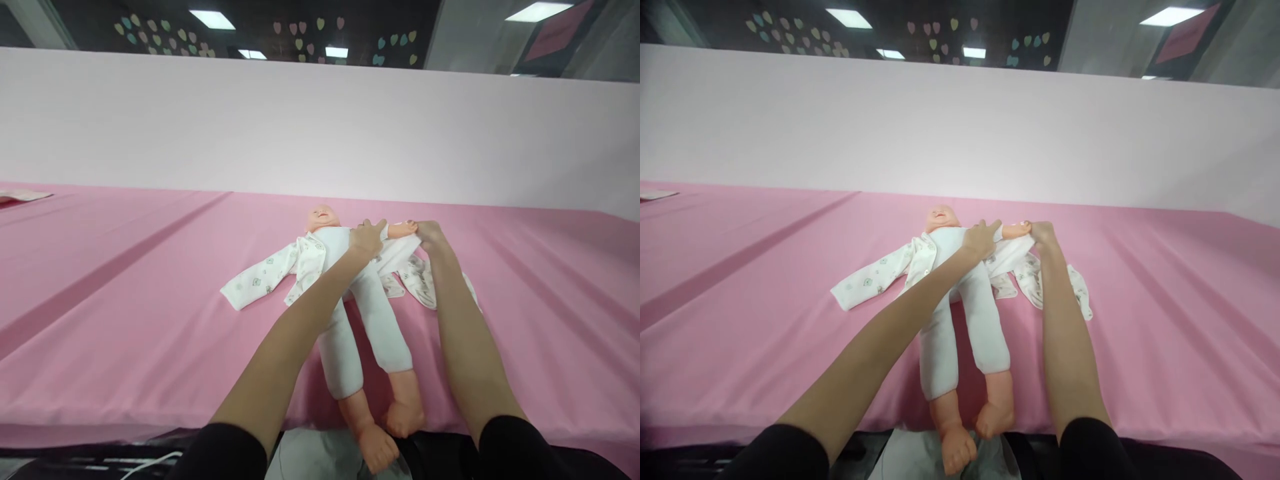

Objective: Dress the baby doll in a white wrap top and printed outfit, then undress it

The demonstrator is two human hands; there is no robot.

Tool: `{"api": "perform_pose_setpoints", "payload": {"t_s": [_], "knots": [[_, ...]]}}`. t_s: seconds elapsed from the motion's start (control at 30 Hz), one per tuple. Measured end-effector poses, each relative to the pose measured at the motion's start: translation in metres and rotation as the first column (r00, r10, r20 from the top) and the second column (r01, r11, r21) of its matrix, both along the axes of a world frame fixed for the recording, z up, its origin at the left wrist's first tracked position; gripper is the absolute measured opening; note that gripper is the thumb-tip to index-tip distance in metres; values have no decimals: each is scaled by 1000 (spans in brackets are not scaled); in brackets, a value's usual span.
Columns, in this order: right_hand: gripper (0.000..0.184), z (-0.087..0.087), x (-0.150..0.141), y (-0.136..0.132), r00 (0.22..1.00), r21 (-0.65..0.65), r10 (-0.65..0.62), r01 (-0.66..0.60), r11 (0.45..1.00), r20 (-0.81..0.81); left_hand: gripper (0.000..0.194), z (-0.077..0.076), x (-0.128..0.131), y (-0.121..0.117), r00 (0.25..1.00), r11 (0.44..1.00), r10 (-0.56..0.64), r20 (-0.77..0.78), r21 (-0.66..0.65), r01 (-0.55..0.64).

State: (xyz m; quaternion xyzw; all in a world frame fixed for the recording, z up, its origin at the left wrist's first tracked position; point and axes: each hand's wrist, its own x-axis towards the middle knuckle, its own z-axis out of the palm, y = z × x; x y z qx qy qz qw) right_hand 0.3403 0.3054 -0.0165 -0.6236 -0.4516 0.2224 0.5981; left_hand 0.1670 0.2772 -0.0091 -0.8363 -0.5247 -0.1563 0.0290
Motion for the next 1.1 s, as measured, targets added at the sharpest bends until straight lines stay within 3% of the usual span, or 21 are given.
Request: {"api": "perform_pose_setpoints", "payload": {"t_s": [0.07, 0.17, 0.3, 0.4, 0.5, 0.6, 0.67, 0.73, 0.83, 0.93, 1.03, 1.1], "knots": [[26, 10, -1, -1, 988, -70, -25, 15, 997, -153, 51, -1, -5, 1, 998, 999, 42, -37, -17, -43], [20, 27, -5, -5, 942, -108, -44, 8, 994, -334, 50, -1, -10, 3, 996, 996, 71, -62, -45, -74], [13, 37, -10, -11, 941, -74, -3, -24, 997, -338, 49, 0, -13, 3, 996, 996, 52, -69, -69, -57], [15, 28, -7, -15, 984, -76, -4, -10, 997, -179, 49, 2, -16, 3, 1000, 998, 12, -11, -69, -13], [27, 9, 1, -17, 989, -178, 30, -4, 984, 145, 44, 5, -22, 2, 998, 998, 1, 68, -61, 3], [37, -8, 5, -16, 872, -402, 169, 35, 915, 459, 38, 8, -26, 2, 989, 999, 14, 145, -51, -7], [36, -15, 0, -14, 774, -509, 278, 66, 858, 569, 36, 9, -26, 2, 985, 999, 18, 171, -50, -10], [37, -21, -13, -9, 695, -496, 337, 33, 867, 635, 35, 9, -26, 2, 987, 999, 19, 161, -54, -11], [33, -34, -46, -3, 572, -361, 351, -100, 927, 741, 35, 8, -24, 1, 989, 998, 14, 148, -56, -5], [25, -51, -81, -1, 512, -349, 373, -147, 926, 774, 35, 9, -25, -1, 988, 998, 11, 152, -58, -2], [16, -63, -101, -1, 567, -310, 320, -118, 944, 759, 36, 9, -27, -2, 988, 998, 0, 153, -63, 9], [7, -62, -100, 0, 755, -204, 201, -90, 975, 625, 37, 9, -28, -2, 989, 998, -10, 149, -60, 19]]}}
